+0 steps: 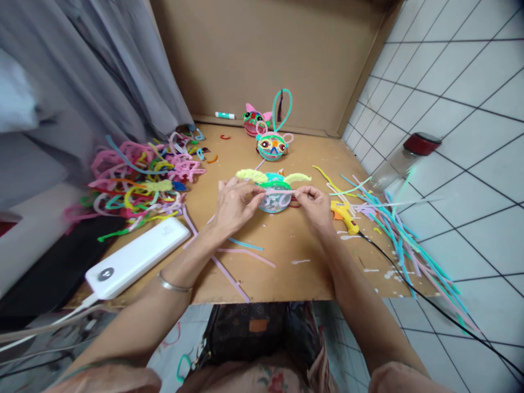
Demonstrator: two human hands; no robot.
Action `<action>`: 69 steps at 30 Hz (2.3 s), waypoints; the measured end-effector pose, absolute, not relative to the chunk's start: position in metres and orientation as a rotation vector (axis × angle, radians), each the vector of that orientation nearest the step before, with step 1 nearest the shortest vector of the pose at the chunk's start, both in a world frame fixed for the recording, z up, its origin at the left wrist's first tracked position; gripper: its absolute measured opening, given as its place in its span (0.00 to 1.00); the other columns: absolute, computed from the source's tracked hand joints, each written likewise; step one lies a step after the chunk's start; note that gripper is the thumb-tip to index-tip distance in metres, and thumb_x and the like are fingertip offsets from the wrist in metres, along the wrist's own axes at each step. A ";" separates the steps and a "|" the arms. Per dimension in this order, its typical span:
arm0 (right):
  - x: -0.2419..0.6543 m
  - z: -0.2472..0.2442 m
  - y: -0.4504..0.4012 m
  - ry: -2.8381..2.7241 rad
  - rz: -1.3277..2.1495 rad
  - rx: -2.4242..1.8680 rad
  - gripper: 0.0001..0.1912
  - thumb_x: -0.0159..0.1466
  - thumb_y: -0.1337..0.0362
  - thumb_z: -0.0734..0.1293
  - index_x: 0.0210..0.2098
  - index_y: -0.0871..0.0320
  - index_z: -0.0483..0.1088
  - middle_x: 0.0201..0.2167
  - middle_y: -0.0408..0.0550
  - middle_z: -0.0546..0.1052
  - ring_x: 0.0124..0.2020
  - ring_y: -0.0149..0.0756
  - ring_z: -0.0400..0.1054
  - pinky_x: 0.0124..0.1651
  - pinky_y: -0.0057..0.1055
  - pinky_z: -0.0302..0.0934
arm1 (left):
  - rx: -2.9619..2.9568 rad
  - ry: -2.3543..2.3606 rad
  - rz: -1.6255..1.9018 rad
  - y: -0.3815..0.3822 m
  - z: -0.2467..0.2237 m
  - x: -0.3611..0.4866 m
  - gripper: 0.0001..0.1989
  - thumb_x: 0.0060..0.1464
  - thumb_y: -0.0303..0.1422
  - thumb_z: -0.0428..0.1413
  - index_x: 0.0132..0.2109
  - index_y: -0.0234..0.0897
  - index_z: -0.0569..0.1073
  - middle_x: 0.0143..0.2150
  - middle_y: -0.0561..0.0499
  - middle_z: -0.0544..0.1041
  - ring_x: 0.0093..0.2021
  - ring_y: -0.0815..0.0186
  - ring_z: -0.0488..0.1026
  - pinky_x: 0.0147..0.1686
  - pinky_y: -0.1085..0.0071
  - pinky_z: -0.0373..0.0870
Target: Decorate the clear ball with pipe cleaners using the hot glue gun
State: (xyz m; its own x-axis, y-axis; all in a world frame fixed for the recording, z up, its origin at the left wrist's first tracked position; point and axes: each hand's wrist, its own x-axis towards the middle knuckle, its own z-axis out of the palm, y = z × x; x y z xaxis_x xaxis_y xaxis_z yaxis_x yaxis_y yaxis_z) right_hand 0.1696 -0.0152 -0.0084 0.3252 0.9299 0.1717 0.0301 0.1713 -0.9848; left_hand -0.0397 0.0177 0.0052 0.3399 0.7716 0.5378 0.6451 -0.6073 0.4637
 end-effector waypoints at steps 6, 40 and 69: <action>0.170 -0.005 -0.010 -1.037 0.861 -1.208 0.13 0.49 0.56 0.74 0.25 0.56 0.70 0.21 0.39 0.71 0.24 0.29 0.67 0.32 0.30 0.69 | 2.448 1.303 1.103 0.016 0.006 -0.038 0.11 0.61 0.38 0.54 0.34 0.40 0.78 0.38 0.48 0.82 0.44 0.55 0.71 0.48 0.56 0.60; 0.173 -0.021 0.009 -0.791 1.198 -1.119 0.12 0.41 0.59 0.74 0.22 0.57 0.71 0.19 0.39 0.74 0.23 0.28 0.68 0.30 0.26 0.65 | 2.760 1.328 1.058 0.025 0.012 -0.032 0.15 0.65 0.41 0.49 0.37 0.39 0.76 0.35 0.45 0.80 0.39 0.58 0.75 0.40 0.62 0.63; 0.177 -0.027 0.015 -0.808 1.270 -1.120 0.05 0.47 0.68 0.72 0.19 0.58 0.71 0.17 0.41 0.74 0.22 0.28 0.68 0.31 0.27 0.66 | 2.781 1.364 0.939 0.023 0.021 -0.023 0.10 0.64 0.37 0.50 0.38 0.39 0.74 0.36 0.44 0.80 0.41 0.55 0.75 0.43 0.60 0.66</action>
State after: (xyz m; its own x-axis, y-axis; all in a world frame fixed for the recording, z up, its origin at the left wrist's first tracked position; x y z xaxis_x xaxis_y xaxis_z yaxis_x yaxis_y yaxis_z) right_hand 0.1769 0.0146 -0.0271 0.1622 0.9801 -0.1147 -0.3112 -0.0594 -0.9485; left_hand -0.0229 0.0226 0.0214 0.4775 0.6951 0.5374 0.7501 -0.6410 0.1627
